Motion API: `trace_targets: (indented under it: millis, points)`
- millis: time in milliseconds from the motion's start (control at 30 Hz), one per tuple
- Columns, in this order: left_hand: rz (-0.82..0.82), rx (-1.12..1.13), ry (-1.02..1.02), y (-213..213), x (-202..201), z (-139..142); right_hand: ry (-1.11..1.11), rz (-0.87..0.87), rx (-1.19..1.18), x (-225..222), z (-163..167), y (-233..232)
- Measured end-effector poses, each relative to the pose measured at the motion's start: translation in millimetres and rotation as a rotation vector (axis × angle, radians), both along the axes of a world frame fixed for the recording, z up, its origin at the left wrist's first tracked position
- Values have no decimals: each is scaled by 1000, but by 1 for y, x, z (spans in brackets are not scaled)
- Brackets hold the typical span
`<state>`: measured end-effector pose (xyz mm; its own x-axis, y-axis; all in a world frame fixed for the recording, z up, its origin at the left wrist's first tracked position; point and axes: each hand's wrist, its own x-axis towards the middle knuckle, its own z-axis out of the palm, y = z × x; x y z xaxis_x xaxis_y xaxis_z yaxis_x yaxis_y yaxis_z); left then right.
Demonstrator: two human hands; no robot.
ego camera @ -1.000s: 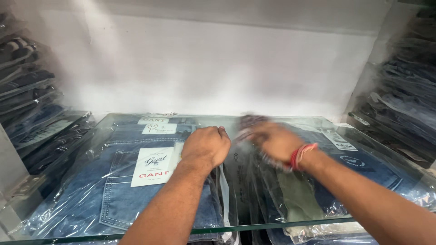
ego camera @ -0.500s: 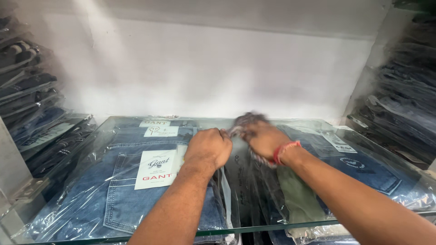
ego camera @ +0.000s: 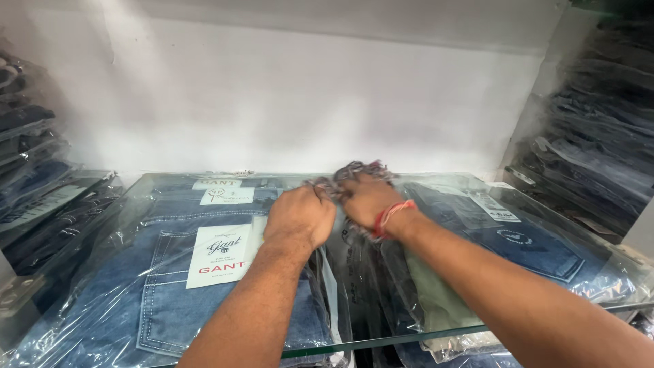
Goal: The person wipes a glass shelf with a cloth, moving across the surface to clean it. The person then picks up a pair of jeans, folds them, and places them into a plastic bag.
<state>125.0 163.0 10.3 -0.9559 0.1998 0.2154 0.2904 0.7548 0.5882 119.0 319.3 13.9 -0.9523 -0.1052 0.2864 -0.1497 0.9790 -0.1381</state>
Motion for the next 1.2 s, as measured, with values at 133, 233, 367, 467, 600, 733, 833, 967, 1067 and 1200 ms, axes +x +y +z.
trace_targets:
  millis: [133, 233, 367, 467, 600, 733, 833, 967, 1067, 1200]
  points:
    - [51, 70, 45, -5, -6, -1, -26, 250, -43, 17, -14, -27]
    - [43, 62, 71, -5, -10, -1, -108, 112, -149, 22, -13, -30]
    - [16, -31, 43, -5, -4, -3, 126, 129, -99, 2, -14, -15]
    - [-9, -176, -62, -18, 10, -5, 38, -29, -72, -17, -19, 2]
    - [-28, -246, 102, -54, 26, -4, 51, -52, 1, -14, -11, 7]
    - [129, -71, -7, -65, 26, 3, -31, 102, -117, 21, -6, -25]
    - [129, 15, 0, -65, 19, 6, -42, 500, -124, 42, -11, -48]
    - [139, -16, 38, -67, 13, 3, 41, 322, -73, 25, 6, -40]
    - [135, -38, -8, -67, 12, 0, 53, 91, -37, 15, 0, -30]
    - [151, -23, -38, -67, 12, 2, -52, 518, -164, 15, -22, -31]
